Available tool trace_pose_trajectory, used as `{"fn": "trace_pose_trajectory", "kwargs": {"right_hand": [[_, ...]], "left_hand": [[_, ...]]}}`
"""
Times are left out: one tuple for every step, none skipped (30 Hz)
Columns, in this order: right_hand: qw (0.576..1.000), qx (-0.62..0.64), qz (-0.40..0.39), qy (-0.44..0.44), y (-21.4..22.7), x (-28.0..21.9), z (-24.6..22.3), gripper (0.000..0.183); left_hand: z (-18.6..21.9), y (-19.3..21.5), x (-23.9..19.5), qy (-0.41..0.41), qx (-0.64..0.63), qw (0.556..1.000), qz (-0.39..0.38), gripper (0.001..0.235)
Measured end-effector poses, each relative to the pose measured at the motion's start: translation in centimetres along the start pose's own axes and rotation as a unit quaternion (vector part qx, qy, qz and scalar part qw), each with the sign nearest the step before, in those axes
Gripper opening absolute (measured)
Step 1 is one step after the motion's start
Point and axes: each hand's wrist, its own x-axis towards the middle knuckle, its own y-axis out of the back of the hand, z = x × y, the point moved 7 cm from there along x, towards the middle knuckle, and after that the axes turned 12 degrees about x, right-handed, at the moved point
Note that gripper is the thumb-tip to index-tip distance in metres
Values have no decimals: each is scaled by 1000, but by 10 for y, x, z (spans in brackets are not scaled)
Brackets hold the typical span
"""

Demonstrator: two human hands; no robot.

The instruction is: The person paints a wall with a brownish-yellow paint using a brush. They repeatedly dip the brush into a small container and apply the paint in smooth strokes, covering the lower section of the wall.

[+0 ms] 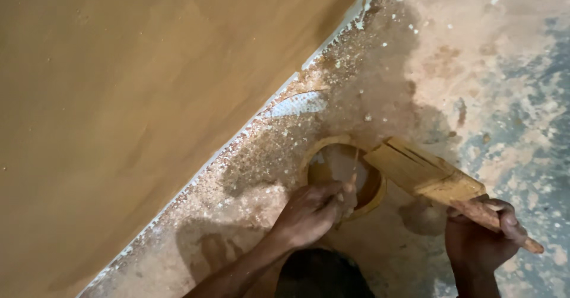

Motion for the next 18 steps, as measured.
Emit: {"fn": "trace_pose_trajectory", "kwargs": {"right_hand": [[1000,-19,5,8,-8,0,-3,20],[999,-26,23,17,-16,-2,-5,21],[998,-55,14,27,-29,-5,-7,23],[996,-84,7,38,-45,-10,-9,24],[989,-135,-28,48,-66,-14,-10,25],[979,-182,-66,60,-89,-17,-10,27],[961,-253,-80,80,-110,-22,-11,23],[937,-322,-94,98,-131,-29,-9,19],[908,-388,-106,116,-152,-37,-6,15],[863,-480,-111,111,-170,-42,1,12],[810,-566,-114,105,-187,-45,11,10],[748,-646,-115,99,-201,-45,23,11],[702,-674,-191,127,-224,-45,41,13],[651,-696,-261,156,-243,-48,60,16],[624,-707,-297,151,-254,-48,80,18],[593,-716,-338,144,-265,-46,101,20],[564,-732,-352,149,-272,-46,117,20],[533,-747,-367,154,-276,-45,130,21]], "left_hand": [[-6,-3,-2,-1,16,1000,-9,44],[-9,-4,-4,-21,-9,1000,-2,34],[-13,-5,-6,-41,-34,999,4,24],[-18,-5,-9,-62,-60,996,8,15],[-27,-2,-10,-59,-50,997,27,13],[-35,3,-10,-59,-37,996,48,12],[-44,8,-11,-59,-25,996,69,14],[-60,17,-11,-10,10,997,82,16],[-77,26,-14,39,45,994,95,18],[-83,35,-22,16,87,988,128,22],[-88,45,-30,-8,129,979,160,31],[-91,54,-39,-32,171,966,192,41],[-91,61,-49,-55,213,950,224,52],[-88,66,-61,-81,256,929,254,63],[-88,67,-75,-102,234,933,253,65],[-87,68,-91,-119,207,937,255,66],[-85,70,-107,-137,181,939,257,68],[-80,75,-126,-160,173,929,286,69]]}}
